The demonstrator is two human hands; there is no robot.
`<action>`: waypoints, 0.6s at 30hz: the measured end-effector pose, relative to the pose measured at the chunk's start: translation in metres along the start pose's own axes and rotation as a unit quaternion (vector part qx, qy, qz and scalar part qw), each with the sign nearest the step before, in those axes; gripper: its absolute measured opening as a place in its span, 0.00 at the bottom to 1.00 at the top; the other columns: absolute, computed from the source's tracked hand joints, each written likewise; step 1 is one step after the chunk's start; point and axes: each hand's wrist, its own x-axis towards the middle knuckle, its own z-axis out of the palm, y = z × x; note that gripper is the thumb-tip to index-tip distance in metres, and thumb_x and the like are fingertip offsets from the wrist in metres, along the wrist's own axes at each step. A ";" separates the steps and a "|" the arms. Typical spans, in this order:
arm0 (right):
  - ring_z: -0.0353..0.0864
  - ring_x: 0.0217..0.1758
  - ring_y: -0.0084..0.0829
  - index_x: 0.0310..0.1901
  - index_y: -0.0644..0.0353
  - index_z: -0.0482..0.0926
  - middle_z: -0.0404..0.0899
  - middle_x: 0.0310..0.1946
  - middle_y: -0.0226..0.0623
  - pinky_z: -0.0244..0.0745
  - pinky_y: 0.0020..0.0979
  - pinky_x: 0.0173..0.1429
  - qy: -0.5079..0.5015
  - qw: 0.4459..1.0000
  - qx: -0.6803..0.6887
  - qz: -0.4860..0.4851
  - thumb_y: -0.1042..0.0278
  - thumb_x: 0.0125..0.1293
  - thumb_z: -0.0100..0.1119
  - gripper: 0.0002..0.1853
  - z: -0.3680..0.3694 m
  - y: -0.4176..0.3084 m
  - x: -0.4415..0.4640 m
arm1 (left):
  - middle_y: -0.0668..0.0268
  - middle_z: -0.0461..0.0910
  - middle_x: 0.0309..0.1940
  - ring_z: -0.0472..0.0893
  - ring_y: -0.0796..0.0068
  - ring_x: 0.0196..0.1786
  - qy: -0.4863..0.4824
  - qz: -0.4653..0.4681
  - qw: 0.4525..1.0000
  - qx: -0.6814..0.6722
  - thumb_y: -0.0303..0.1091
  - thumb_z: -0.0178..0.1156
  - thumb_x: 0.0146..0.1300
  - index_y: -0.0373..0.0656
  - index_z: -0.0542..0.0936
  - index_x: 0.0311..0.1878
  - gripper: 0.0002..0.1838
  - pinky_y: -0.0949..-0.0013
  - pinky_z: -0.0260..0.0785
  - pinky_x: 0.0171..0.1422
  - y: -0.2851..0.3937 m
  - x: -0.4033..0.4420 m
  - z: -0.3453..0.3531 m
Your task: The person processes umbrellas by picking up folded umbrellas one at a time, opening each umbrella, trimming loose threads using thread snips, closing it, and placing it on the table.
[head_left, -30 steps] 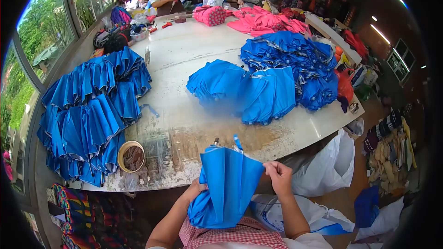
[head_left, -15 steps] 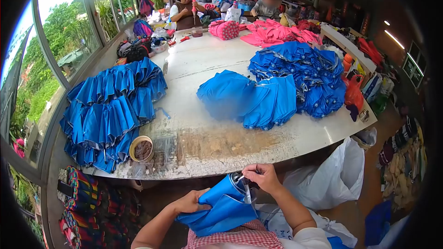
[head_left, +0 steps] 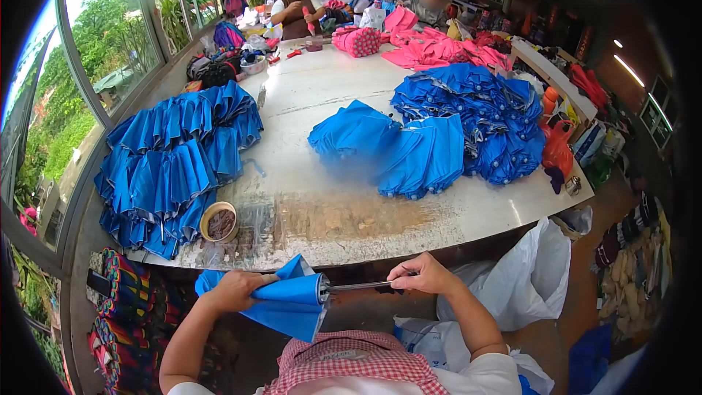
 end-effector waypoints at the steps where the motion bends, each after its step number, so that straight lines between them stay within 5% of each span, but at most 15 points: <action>1: 0.72 0.23 0.13 0.35 0.61 0.83 0.79 0.22 0.26 0.68 0.18 0.28 0.024 0.999 0.022 0.010 0.69 0.56 0.63 0.07 -0.004 0.003 -0.005 | 0.60 0.79 0.33 0.78 0.57 0.38 0.015 0.002 1.000 0.022 0.25 0.58 0.40 0.50 0.72 0.56 0.33 0.60 0.68 0.45 -0.005 -0.005 -0.008; 3: 0.72 0.22 0.13 0.35 0.61 0.83 0.79 0.22 0.27 0.68 0.18 0.28 0.070 0.995 0.066 0.027 0.69 0.56 0.63 0.07 -0.020 0.016 -0.018 | 0.63 0.79 0.34 0.78 0.63 0.41 -0.014 -0.085 0.990 0.112 0.23 0.57 0.37 0.50 0.72 0.56 0.34 0.62 0.64 0.51 -0.019 -0.020 -0.028; 4: 0.72 0.22 0.14 0.33 0.62 0.83 0.79 0.22 0.28 0.67 0.18 0.28 0.089 0.993 0.069 0.020 0.68 0.56 0.63 0.07 -0.025 0.026 -0.024 | 0.65 0.79 0.35 0.78 0.65 0.43 0.035 -0.052 0.988 0.141 0.23 0.58 0.37 0.50 0.72 0.56 0.34 0.62 0.61 0.54 -0.025 -0.027 -0.038; 7: 0.70 0.22 0.13 0.32 0.62 0.82 0.78 0.21 0.25 0.65 0.18 0.27 -0.026 0.994 0.060 0.083 0.70 0.53 0.65 0.07 -0.011 0.036 -0.021 | 0.68 0.77 0.36 0.77 0.68 0.43 0.107 -0.024 0.961 0.252 0.24 0.62 0.37 0.48 0.73 0.54 0.33 0.59 0.59 0.57 -0.019 -0.031 -0.073; 8: 0.71 0.23 0.14 0.30 0.60 0.82 0.77 0.20 0.24 0.66 0.22 0.27 -0.044 0.998 0.020 -0.029 0.65 0.55 0.63 0.08 0.001 0.034 -0.014 | 0.68 0.76 0.34 0.76 0.69 0.42 0.170 0.019 0.943 0.284 0.21 0.59 0.39 0.48 0.74 0.52 0.30 0.57 0.58 0.57 -0.009 -0.027 -0.090; 9: 0.72 0.22 0.18 0.29 0.59 0.81 0.76 0.19 0.29 0.65 0.25 0.27 -0.066 0.994 -0.088 -0.016 0.64 0.53 0.64 0.08 0.009 0.022 -0.009 | 0.68 0.76 0.32 0.76 0.69 0.41 0.205 0.034 0.917 0.339 0.19 0.57 0.41 0.47 0.74 0.51 0.28 0.57 0.58 0.58 -0.007 -0.024 -0.103; 11: 0.73 0.20 0.24 0.28 0.60 0.80 0.74 0.18 0.36 0.65 0.26 0.26 -0.047 0.968 -0.185 -0.160 0.63 0.53 0.64 0.09 0.034 0.015 0.007 | 0.68 0.75 0.35 0.75 0.69 0.42 0.245 0.055 0.883 0.396 0.22 0.57 0.45 0.48 0.73 0.52 0.26 0.56 0.57 0.60 0.007 -0.021 -0.132; 13: 0.73 0.20 0.31 0.33 0.61 0.78 0.72 0.18 0.39 0.66 0.27 0.27 -0.047 0.957 -0.196 -0.209 0.65 0.54 0.62 0.09 0.059 0.010 0.019 | 0.64 0.74 0.43 0.74 0.67 0.50 0.267 0.069 0.834 0.479 0.23 0.57 0.45 0.49 0.71 0.55 0.28 0.54 0.55 0.63 0.012 -0.022 -0.153; 16: 0.69 0.16 0.28 0.45 0.62 0.74 0.71 0.18 0.38 0.66 0.23 0.27 -0.013 0.980 -0.029 -0.196 0.74 0.56 0.58 0.13 0.103 0.001 0.028 | 0.55 0.62 0.62 0.64 0.56 0.64 0.355 -0.035 0.754 0.551 0.25 0.59 0.45 0.49 0.67 0.60 0.33 0.51 0.47 0.68 0.030 -0.024 -0.167; 18: 0.65 0.15 0.22 0.50 0.64 0.73 0.70 0.16 0.32 0.63 0.20 0.26 -0.006 0.978 0.041 -0.205 0.74 0.59 0.56 0.15 0.118 -0.010 0.028 | 0.52 0.61 0.62 0.64 0.54 0.63 0.447 -0.101 0.775 0.436 0.26 0.61 0.45 0.47 0.68 0.59 0.33 0.51 0.51 0.67 0.068 -0.030 -0.153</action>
